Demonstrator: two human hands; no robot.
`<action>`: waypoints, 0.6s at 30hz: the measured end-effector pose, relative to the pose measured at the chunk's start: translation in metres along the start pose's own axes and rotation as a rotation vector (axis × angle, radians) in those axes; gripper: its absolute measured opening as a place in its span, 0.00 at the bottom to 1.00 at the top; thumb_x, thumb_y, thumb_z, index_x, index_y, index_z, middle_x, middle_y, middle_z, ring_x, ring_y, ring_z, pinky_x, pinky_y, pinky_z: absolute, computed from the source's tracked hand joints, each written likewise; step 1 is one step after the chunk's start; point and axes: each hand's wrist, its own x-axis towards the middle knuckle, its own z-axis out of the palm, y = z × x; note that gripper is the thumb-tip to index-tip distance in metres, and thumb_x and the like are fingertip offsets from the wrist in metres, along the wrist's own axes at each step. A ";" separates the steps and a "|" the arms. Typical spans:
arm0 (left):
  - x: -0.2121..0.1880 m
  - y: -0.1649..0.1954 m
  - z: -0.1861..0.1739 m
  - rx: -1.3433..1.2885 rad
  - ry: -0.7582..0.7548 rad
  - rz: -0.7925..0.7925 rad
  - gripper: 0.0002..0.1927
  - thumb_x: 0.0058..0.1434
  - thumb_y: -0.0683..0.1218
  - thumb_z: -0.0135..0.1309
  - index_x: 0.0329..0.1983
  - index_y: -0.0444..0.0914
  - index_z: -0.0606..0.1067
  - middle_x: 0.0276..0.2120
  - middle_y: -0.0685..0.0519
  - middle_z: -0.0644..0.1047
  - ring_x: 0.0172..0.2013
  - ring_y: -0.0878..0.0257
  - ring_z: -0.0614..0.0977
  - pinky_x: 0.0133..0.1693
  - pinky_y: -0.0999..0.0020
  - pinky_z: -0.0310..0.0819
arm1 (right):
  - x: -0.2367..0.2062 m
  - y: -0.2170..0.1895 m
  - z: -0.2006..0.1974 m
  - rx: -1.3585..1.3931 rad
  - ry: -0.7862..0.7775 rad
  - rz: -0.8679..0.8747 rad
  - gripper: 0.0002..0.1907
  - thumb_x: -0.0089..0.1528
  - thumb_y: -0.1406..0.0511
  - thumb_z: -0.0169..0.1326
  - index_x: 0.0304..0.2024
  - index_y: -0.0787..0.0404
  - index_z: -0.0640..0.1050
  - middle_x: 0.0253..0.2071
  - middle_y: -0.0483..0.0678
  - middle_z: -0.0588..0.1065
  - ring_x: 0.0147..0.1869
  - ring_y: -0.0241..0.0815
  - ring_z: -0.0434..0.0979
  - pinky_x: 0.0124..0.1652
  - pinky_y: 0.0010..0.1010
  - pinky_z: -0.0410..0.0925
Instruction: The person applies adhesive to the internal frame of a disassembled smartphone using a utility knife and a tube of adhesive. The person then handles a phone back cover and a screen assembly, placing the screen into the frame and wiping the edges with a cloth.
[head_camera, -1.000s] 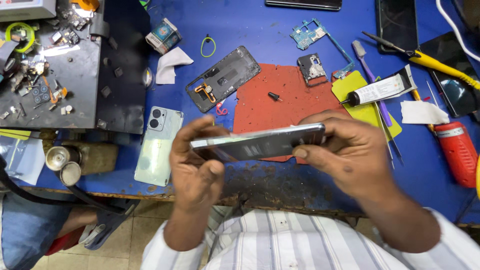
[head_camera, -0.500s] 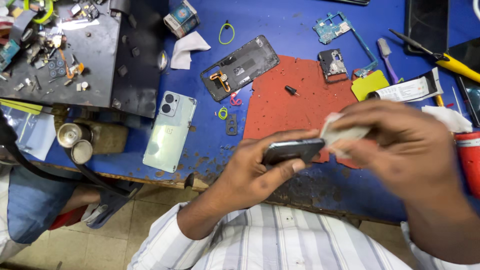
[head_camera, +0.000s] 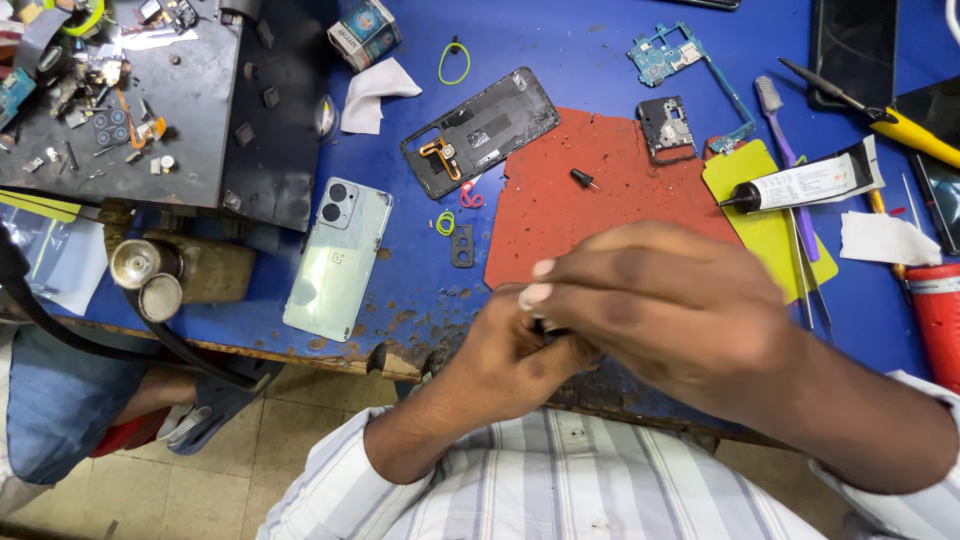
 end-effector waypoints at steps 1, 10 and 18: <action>-0.001 -0.002 0.000 -0.044 -0.001 -0.012 0.04 0.67 0.37 0.54 0.43 0.32 0.77 0.33 0.57 0.79 0.35 0.71 0.79 0.36 0.73 0.74 | 0.004 0.002 0.004 -0.002 -0.020 -0.036 0.16 0.55 0.72 0.65 0.45 0.68 0.81 0.41 0.54 0.80 0.44 0.48 0.83 0.42 0.35 0.77; -0.003 0.001 0.002 -0.046 0.021 -0.027 0.02 0.67 0.37 0.55 0.41 0.33 0.75 0.30 0.58 0.76 0.32 0.72 0.76 0.33 0.73 0.72 | 0.002 0.005 0.001 -0.032 -0.041 -0.097 0.17 0.53 0.71 0.66 0.44 0.71 0.81 0.38 0.55 0.80 0.42 0.48 0.83 0.40 0.35 0.78; -0.002 0.013 -0.002 -0.111 0.007 -0.071 0.11 0.68 0.41 0.56 0.53 0.35 0.76 0.29 0.62 0.77 0.29 0.75 0.74 0.31 0.76 0.70 | -0.012 0.003 -0.009 -0.111 -0.003 -0.003 0.15 0.53 0.72 0.67 0.43 0.69 0.81 0.35 0.53 0.79 0.39 0.47 0.82 0.37 0.33 0.76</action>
